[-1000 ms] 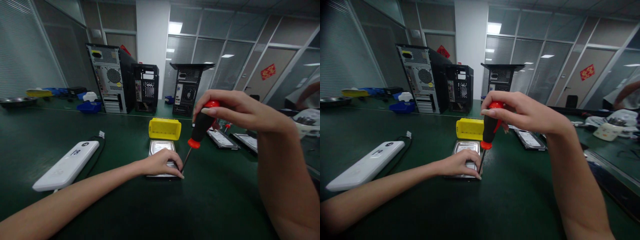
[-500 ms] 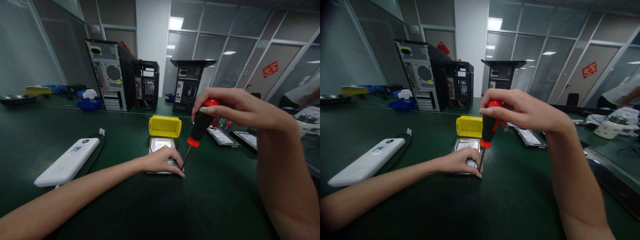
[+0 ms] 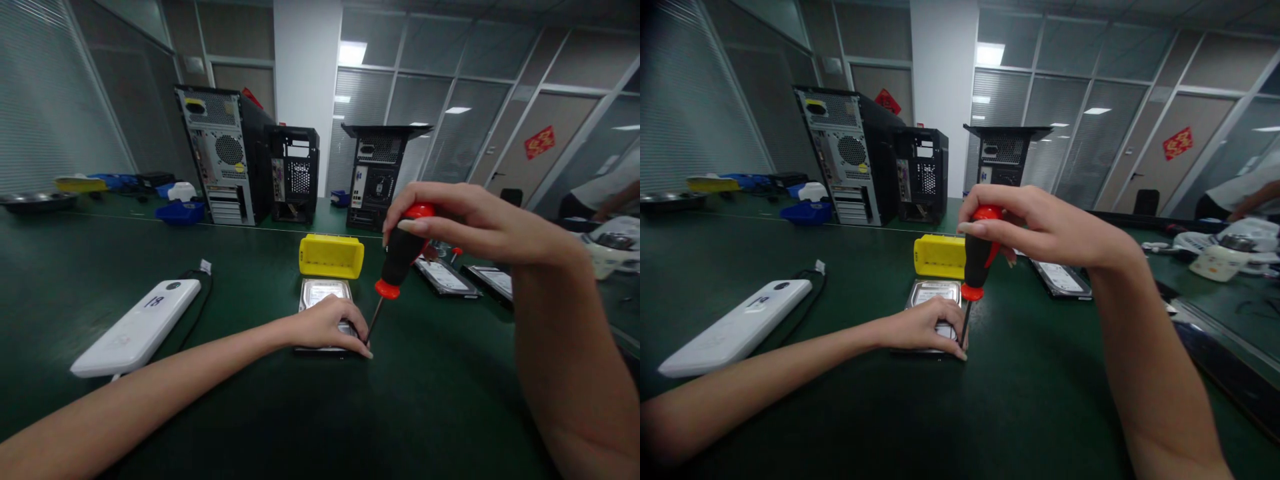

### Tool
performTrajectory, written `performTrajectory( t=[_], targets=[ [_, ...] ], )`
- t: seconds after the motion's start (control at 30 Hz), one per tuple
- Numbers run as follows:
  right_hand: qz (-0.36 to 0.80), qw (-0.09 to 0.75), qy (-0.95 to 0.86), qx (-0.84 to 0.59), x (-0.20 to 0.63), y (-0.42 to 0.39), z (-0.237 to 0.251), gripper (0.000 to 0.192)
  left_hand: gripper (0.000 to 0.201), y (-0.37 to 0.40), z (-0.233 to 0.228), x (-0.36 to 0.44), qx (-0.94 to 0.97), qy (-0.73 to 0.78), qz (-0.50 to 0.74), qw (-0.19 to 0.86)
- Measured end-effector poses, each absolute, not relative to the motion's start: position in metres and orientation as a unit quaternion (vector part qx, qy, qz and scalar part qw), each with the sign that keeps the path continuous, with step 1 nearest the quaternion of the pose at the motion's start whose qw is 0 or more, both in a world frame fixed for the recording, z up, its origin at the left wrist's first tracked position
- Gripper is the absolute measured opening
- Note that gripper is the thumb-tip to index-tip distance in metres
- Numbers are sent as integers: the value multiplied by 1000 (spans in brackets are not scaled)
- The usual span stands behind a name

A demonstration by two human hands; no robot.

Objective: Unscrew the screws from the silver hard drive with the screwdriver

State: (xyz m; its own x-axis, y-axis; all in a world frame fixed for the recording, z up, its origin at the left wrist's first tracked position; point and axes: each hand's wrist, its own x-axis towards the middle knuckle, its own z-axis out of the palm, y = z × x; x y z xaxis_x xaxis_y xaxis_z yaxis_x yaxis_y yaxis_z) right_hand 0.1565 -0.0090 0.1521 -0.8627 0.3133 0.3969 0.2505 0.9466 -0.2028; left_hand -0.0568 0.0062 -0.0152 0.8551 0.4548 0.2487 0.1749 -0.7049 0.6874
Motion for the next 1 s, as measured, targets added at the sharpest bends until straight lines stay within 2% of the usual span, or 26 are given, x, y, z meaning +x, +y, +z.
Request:
performTrajectory(
  t=[0.5, 0.73, 1.0],
  targets=[
    [111, 208, -959, -154, 157, -10, 151, 22, 10, 6, -10, -59, 912, 147, 193, 330],
    [86, 220, -962, -134, 152, -8, 151, 24, 9, 5, -8, -58, 915, 126, 197, 329],
    [16, 293, -950, -108, 137, -5, 142, 22, 10, 6, -17, -59, 897, 116, 221, 364]
  ],
)
